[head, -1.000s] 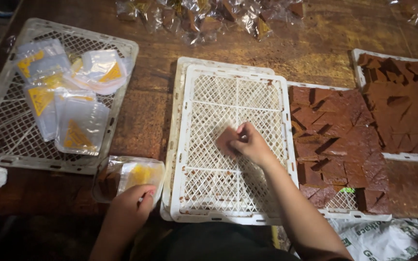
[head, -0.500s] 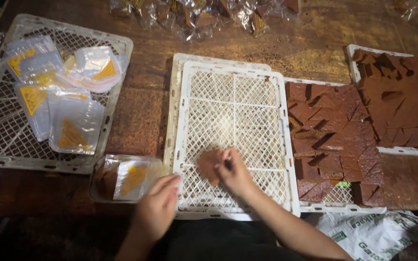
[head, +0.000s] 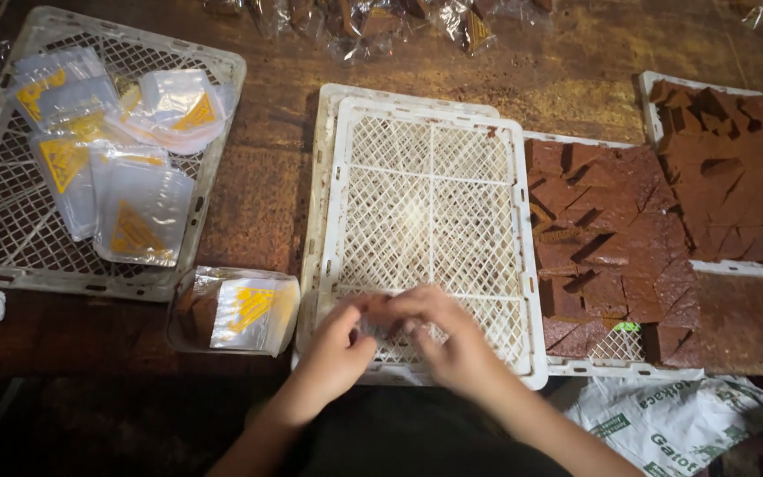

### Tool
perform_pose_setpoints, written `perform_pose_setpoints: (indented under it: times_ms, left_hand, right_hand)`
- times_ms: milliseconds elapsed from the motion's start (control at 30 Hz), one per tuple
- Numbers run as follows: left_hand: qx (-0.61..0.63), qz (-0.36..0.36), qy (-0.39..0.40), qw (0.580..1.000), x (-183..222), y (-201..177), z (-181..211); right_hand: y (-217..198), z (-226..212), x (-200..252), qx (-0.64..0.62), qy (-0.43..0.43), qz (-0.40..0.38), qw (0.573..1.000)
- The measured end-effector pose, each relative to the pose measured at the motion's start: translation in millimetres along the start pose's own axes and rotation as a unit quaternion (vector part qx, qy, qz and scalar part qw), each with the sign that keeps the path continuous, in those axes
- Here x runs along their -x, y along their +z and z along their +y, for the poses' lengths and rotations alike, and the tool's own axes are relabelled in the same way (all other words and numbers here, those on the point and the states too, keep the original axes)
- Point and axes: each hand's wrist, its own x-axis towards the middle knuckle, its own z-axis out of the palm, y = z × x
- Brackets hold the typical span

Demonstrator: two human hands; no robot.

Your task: Packaging triangular pieces of cake or brownies into individual plastic bags from a cooling tray.

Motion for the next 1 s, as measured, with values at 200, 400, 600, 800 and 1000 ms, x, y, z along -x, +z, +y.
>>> perform_pose_setpoints:
  times_ms: [200, 400, 600, 800, 1000]
  left_hand:
    - [-0.102, -0.033, 0.398, 0.911, 32, -3, 42]
    - [-0.288, 0.189, 0.168, 0.924, 8, -30, -50]
    - [-0.154, 0.193, 0.007, 0.969, 30, -69, -59]
    - [-0.100, 0.274, 0.040, 0.956, 31, -76, -75]
    - [-0.049, 0.220, 0.203, 0.953, 23, -57, -47]
  right_hand:
    - [5, 11, 1, 0.096, 0.145, -0.025, 0.984]
    - [-56, -5, -3, -0.080, 0.150, -0.068, 0.983]
    - [-26, -35, -30, 0.114, 0.287, -0.182, 0.934]
    - [30, 9, 4, 0.131, 0.248, -0.236, 0.930]
    - [5, -10, -5, -0.089, 0.037, 0.046, 0.994]
